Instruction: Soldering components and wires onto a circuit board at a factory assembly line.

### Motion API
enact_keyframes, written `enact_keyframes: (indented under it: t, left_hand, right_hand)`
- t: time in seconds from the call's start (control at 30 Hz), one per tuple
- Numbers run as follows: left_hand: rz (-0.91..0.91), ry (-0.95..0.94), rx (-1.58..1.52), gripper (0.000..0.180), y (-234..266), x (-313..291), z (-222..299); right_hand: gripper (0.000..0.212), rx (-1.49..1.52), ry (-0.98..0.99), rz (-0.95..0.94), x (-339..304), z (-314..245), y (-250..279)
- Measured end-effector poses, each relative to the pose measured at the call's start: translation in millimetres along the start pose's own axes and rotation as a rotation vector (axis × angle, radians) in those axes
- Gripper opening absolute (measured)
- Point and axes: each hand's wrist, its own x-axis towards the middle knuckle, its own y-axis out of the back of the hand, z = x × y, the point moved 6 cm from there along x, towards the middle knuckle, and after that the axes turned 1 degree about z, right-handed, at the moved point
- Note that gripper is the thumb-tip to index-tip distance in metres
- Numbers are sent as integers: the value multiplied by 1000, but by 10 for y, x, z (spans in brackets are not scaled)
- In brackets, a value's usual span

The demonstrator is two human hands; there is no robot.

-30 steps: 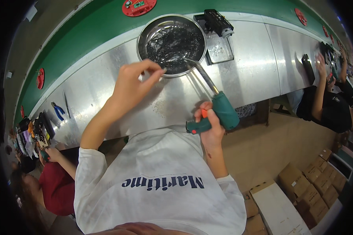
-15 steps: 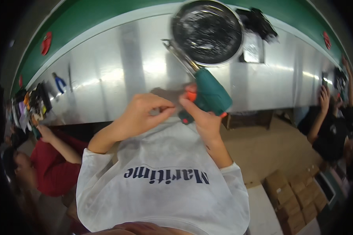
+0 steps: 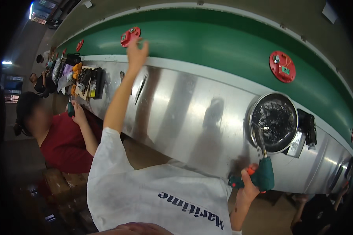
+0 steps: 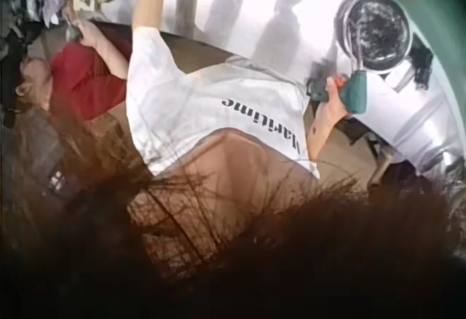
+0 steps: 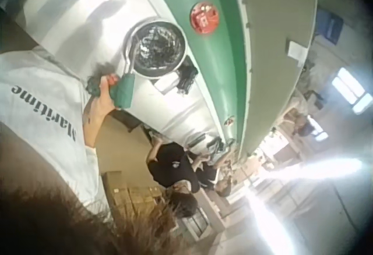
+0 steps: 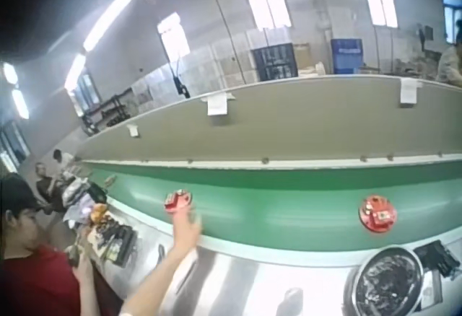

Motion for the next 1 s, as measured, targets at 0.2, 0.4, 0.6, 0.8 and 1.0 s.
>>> enact_keyframes:
  t: [0.2,0.4,0.6,0.8,1.0]
  left_hand:
    - [-71,256,292,52,-177,720,-1508]
    - [-150,158,238,45,-257,667,-993]
    - [-712,-453,-394,38,-222,-578,1709]
    - [-1134,-843,-668,43,356,-2360,2899]
    - [-886,-776,-564,44,689,-2661,2912]
  right_hand:
    - [47,-21,-24,122,-65,-45,201]
    - [41,9,-20,190,-158,-62,287]
    - [48,12,-105,165,-156,68,241]
    - [38,48,-19,-63,-132,-25,83]
    - [40,100,-38,-74,-240,33,164]
